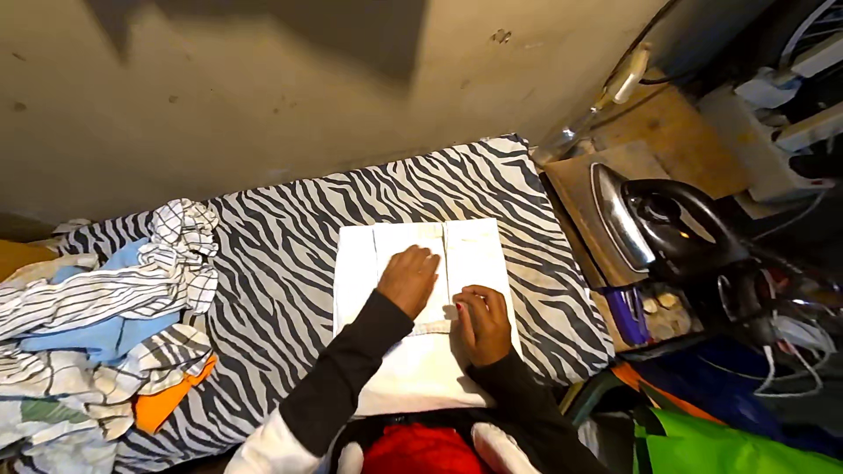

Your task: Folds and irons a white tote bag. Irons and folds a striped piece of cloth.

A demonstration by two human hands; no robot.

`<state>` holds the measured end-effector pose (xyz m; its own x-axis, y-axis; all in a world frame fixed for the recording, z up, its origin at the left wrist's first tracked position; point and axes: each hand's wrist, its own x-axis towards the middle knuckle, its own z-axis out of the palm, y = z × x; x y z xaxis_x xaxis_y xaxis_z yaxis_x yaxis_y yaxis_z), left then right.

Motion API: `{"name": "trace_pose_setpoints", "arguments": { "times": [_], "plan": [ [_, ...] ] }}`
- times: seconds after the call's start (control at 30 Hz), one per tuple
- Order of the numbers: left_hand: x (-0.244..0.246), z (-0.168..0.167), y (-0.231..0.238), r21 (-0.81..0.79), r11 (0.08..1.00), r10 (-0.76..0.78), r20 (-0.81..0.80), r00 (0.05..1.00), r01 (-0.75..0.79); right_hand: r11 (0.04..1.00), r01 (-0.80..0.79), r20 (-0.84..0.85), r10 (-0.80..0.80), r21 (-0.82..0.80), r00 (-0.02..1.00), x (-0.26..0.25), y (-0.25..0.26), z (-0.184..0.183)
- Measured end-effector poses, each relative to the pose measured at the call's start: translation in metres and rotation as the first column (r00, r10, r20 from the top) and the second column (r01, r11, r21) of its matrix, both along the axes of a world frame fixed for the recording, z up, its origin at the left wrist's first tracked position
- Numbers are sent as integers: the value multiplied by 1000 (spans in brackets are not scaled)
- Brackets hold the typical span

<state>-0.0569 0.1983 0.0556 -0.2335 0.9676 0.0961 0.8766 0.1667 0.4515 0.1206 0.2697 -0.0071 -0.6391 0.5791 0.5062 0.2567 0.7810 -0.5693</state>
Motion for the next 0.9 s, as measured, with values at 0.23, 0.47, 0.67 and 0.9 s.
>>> {"name": "trace_pose_setpoints", "arguments": {
  "times": [0.23, 0.47, 0.67, 0.9],
  "plan": [
    [-35, -79, 75, -123, 977, -188, -90, 978, 176, 997, -74, 512, 56, 14, 857, 11, -12, -26],
    [-37, -9, 22, 43, 993, -109, 59, 992, 106, 959, 224, 360, -274, 176, 892, 58, 110, 57],
    [-5, -22, -111, 103, 933, 303, 294, 907, -345, 828, 508, 603, -535, 237, 592, 93, 225, 116],
    [17, -33, -107, -338, 915, 349, 392, 851, -219, 867, 499, 778, -304, -14, 550, 65, 157, 172]
  ]
}}
